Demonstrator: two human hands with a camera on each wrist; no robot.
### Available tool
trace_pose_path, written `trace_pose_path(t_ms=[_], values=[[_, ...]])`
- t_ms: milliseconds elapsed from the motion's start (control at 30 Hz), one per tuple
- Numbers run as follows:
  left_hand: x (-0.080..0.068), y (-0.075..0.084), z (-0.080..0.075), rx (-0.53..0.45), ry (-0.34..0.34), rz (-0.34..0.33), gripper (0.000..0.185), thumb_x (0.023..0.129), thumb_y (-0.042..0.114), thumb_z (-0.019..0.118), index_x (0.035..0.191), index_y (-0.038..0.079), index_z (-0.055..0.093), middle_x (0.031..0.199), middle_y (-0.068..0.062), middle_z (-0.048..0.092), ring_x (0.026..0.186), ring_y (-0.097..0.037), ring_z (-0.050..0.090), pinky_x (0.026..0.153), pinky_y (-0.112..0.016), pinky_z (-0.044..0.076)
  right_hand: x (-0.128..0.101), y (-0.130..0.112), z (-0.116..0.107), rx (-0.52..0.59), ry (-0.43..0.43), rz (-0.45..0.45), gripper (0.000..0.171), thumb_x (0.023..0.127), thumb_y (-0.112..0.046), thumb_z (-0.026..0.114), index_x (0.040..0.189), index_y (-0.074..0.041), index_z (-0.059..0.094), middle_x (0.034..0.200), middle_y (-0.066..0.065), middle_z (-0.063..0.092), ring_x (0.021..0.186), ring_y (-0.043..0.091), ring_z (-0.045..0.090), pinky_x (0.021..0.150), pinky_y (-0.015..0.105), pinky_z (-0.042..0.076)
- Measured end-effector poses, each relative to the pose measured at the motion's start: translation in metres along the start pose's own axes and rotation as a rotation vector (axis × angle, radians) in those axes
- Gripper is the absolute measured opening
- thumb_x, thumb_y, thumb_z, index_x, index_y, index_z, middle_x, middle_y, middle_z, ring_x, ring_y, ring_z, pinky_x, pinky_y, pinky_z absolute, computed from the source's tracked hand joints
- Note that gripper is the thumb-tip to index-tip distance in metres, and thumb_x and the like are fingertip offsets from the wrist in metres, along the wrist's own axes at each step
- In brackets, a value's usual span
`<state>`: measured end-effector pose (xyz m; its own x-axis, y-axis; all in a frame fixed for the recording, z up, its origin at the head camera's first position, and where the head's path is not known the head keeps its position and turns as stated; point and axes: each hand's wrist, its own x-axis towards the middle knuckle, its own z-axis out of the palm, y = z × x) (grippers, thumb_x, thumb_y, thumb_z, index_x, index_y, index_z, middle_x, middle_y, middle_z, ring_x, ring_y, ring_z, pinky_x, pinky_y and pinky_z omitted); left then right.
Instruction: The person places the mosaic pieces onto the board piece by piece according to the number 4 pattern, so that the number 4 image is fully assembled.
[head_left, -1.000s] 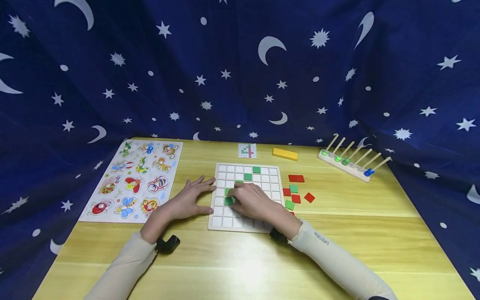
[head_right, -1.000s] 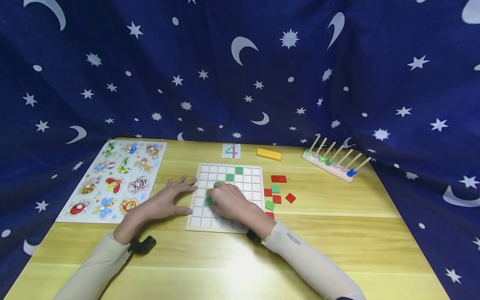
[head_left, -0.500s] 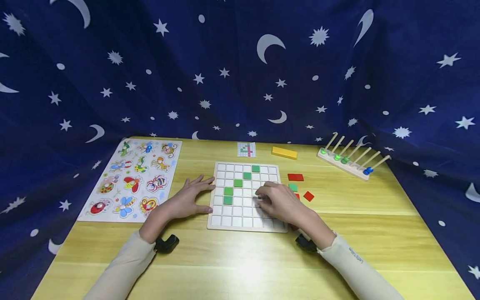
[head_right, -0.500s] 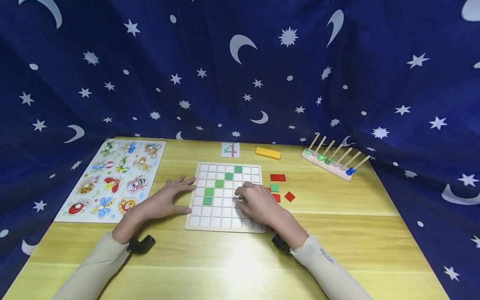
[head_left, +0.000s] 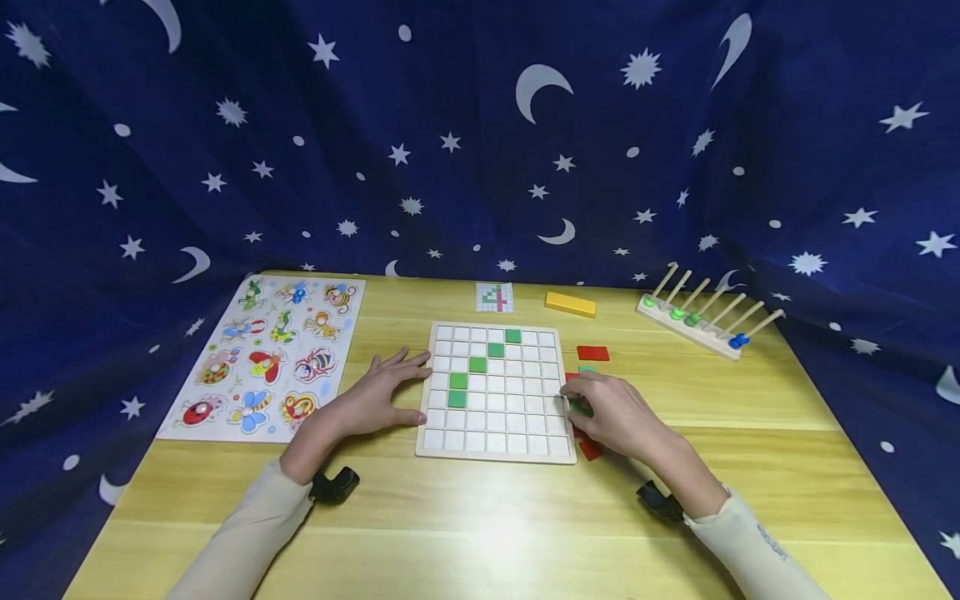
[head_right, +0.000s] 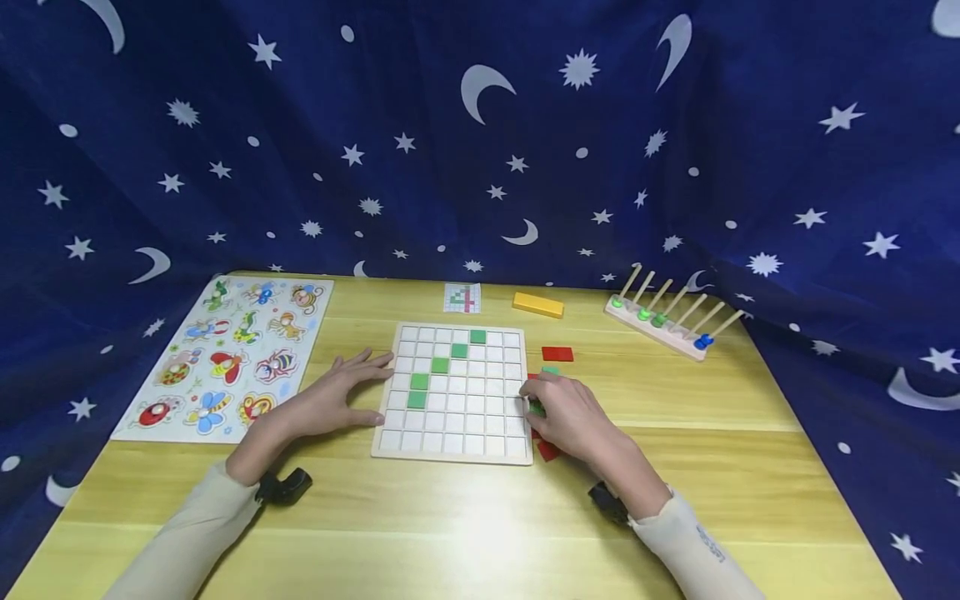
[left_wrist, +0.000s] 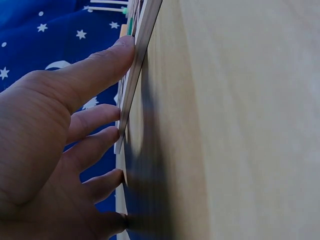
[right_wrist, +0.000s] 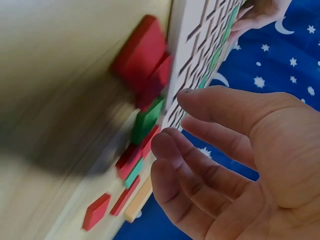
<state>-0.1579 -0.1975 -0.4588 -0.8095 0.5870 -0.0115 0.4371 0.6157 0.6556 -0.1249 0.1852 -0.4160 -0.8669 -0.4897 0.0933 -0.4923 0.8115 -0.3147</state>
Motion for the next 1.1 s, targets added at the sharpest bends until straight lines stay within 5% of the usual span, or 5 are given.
trace_pose_path(t_ms=[1100], values=[[0.001,-0.003,0.001,-0.009,-0.004,-0.006,0.073,0.085,0.035,0.081,0.146,0.008,0.052,0.163,-0.004,0.028,0.151,-0.035,0.01,0.115,-0.065,-0.005,-0.002,0.016,0.005,-0.029,-0.007,0.104,0.02,0.075,-0.004,0.081,0.094,-0.005,0.076,0.076,-0.001,0.059,0.063,0.013,0.047,0.054,0.03,0.042]])
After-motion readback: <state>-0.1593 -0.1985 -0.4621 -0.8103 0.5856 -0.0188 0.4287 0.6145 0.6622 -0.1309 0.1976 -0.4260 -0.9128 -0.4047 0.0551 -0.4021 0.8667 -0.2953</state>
